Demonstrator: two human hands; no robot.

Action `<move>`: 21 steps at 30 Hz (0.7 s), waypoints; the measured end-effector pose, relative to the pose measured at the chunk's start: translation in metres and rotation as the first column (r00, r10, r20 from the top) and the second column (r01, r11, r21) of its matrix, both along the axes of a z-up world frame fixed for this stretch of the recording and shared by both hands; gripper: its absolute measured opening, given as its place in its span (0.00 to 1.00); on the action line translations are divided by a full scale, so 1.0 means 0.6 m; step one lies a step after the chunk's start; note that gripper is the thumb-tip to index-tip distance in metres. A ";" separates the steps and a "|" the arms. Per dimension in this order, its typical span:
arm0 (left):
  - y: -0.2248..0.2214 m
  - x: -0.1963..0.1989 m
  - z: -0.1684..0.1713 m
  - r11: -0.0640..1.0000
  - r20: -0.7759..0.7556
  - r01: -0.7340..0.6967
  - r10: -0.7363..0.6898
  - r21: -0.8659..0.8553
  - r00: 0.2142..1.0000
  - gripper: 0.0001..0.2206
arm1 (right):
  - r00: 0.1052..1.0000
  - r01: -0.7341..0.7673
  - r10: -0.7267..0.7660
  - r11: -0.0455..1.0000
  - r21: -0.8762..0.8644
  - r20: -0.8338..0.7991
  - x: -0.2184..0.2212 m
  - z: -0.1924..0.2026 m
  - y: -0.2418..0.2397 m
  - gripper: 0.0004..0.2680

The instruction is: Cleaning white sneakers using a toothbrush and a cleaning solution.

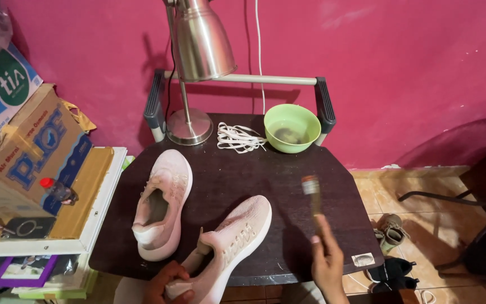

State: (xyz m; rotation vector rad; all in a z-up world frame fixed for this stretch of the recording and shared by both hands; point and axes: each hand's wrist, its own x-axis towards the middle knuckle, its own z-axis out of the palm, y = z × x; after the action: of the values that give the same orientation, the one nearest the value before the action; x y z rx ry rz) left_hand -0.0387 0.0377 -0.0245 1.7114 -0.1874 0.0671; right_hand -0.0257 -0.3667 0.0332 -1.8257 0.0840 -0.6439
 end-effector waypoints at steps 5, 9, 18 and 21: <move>0.005 0.008 0.010 0.997 0.058 0.068 -0.066 -0.034 0.996 0.13 | 0.984 -0.114 0.088 0.980 -0.165 -0.158 -0.017 -0.029 0.049 0.22; 0.018 0.013 0.031 0.982 -0.022 0.172 -0.174 -0.079 0.984 0.14 | 0.917 -0.294 0.275 0.956 -0.023 -0.288 -0.032 0.003 0.060 0.23; 0.014 0.031 0.028 0.972 0.270 0.193 -0.223 0.134 0.937 0.12 | 0.965 -0.045 0.069 0.994 0.100 -0.254 -0.038 -0.046 0.003 0.21; -0.057 0.028 0.131 0.882 0.318 0.146 -0.310 0.447 0.896 0.09 | 0.940 0.090 0.009 0.957 0.275 -0.341 -0.045 -0.055 -0.041 0.21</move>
State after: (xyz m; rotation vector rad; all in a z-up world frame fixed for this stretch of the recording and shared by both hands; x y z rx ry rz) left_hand -0.0218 0.0037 0.0541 2.0743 -0.7462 0.1953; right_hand -0.0526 -0.3914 0.0000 -1.6359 0.4266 -0.3176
